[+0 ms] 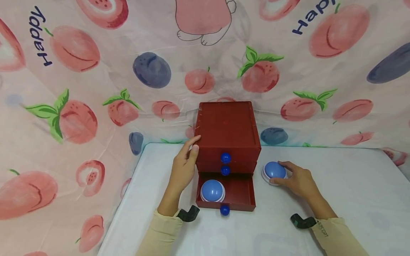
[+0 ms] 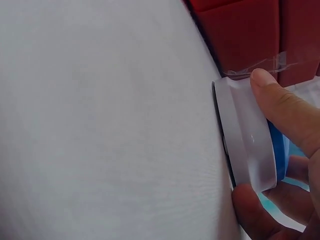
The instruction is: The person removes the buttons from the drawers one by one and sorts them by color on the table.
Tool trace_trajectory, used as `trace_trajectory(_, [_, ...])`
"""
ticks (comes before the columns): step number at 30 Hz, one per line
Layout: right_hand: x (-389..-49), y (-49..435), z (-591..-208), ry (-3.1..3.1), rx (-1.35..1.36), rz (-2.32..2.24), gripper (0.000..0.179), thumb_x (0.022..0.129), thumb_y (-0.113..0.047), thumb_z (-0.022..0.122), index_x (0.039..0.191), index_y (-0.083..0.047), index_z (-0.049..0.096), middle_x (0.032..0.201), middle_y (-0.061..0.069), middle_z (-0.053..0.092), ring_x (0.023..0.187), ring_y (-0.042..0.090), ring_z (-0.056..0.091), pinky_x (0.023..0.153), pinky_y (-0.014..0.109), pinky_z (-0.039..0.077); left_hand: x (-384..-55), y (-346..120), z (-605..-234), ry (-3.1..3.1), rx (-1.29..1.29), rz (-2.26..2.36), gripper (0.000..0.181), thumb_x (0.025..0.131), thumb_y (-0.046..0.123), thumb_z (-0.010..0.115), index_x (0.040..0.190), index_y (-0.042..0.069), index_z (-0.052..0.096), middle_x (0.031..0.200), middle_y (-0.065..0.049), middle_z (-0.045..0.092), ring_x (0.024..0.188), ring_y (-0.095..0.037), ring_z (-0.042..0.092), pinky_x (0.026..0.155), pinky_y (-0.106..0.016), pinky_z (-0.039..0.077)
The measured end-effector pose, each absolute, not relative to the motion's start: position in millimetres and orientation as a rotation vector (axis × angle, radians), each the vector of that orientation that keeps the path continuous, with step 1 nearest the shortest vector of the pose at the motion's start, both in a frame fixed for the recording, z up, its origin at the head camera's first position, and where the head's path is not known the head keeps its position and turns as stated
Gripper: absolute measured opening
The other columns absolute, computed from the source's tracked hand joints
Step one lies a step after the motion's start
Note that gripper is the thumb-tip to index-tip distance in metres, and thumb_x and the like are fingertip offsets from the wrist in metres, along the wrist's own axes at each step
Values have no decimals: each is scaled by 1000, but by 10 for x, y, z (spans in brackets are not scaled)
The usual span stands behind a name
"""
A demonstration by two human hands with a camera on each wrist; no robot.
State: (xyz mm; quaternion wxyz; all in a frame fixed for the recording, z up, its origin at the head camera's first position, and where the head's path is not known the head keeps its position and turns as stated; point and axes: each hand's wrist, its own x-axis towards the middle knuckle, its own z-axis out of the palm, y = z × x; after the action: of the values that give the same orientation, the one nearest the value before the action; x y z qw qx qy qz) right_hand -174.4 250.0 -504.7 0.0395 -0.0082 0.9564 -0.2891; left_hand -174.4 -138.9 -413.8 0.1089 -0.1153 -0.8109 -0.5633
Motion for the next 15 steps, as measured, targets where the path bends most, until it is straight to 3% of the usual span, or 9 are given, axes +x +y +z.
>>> trace_trajectory(9, [-1739, 2483, -5006, 2952, -52, -872, 97, 75, -71, 78, 147, -11, 52, 143, 32, 54, 129, 54, 51, 97, 71, 47, -1731, -1404, -4118, -2387, -338, -1667, 38, 109, 41, 45, 147, 38, 52, 155, 7, 49, 136, -28, 57, 112, -53, 46])
trace_trajectory(15, [-1740, 2467, -4942, 2942, -45, -843, 100, 74, -71, 79, 149, -10, 51, 145, 32, 52, 131, 55, 49, 97, 71, 46, -1729, -1407, -4120, -2385, -354, -1660, 39, 109, 40, 46, 147, 37, 51, 155, 7, 48, 136, -27, 57, 112, -53, 46])
